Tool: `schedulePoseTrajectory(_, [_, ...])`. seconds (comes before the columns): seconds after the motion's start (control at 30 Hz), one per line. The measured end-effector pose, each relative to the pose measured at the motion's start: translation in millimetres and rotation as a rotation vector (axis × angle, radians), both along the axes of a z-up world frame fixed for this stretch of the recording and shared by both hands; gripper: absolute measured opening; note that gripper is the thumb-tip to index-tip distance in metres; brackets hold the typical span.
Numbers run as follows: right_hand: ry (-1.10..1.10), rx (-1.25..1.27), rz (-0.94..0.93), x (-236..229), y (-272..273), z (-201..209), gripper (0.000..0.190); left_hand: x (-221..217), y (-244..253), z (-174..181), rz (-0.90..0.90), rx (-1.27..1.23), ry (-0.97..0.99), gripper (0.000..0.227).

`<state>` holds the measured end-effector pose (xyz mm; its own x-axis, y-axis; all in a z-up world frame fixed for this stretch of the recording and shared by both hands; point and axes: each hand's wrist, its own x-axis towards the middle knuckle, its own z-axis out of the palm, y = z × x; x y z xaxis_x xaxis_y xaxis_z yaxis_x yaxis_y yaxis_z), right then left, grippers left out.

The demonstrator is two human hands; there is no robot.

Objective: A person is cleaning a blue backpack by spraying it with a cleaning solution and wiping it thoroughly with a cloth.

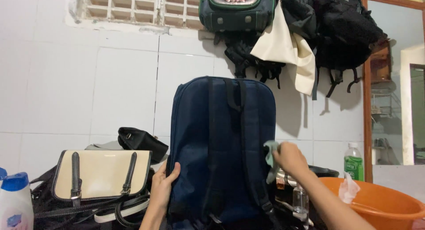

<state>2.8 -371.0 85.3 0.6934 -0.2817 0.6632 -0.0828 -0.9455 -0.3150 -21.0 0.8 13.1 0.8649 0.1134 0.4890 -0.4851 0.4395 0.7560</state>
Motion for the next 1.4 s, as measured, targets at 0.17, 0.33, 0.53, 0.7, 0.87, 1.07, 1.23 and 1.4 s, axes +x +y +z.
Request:
schedulePoseTrajectory(0.17, [-0.180, 0.007, 0.163, -63.6, 57.0, 67.6, 0.041, -2.2, -0.4, -1.1, -0.011, -0.023, -0.002, 0.057])
schedulePoseTrajectory(0.33, [-0.372, -0.128, 0.251, -83.6, 85.5, 102.4, 0.025, -12.3, -0.4, 0.9, -0.024, 0.001, 0.026, 0.057])
schedulePoseTrajectory(0.53, [-0.330, -0.100, 0.286, -61.2, 93.8, 55.0, 0.021, 4.8, -0.4, -6.0, 0.000, -0.023, -0.037, 0.054])
schedulePoseTrajectory(0.7, [-0.264, -0.261, 0.228, -1.6, 74.0, -23.2, 0.041, -7.6, -0.4, -2.2, 0.039, 0.025, -0.013, 0.047])
schedulePoseTrajectory(0.87, [-0.055, -0.241, 0.235, 11.8, 64.8, -86.5, 0.029, 18.4, -0.6, -13.0, 0.056, 0.030, -0.118, 0.048])
schedulePoseTrajectory(1.07, [0.057, -0.252, 0.181, -11.8, 77.6, -73.4, 0.024, -9.8, -1.6, -1.9, 0.044, 0.029, -0.052, 0.053])
schedulePoseTrajectory(1.23, [-0.161, -0.185, 0.339, -38.0, 104.3, -18.2, 0.029, -6.2, -1.1, -3.8, 0.051, 0.054, -0.085, 0.053])
schedulePoseTrajectory(1.4, [-0.490, -0.142, 0.465, -58.9, 125.0, 43.8, 0.025, -16.4, -1.7, 0.5, 0.061, 0.070, -0.055, 0.051])
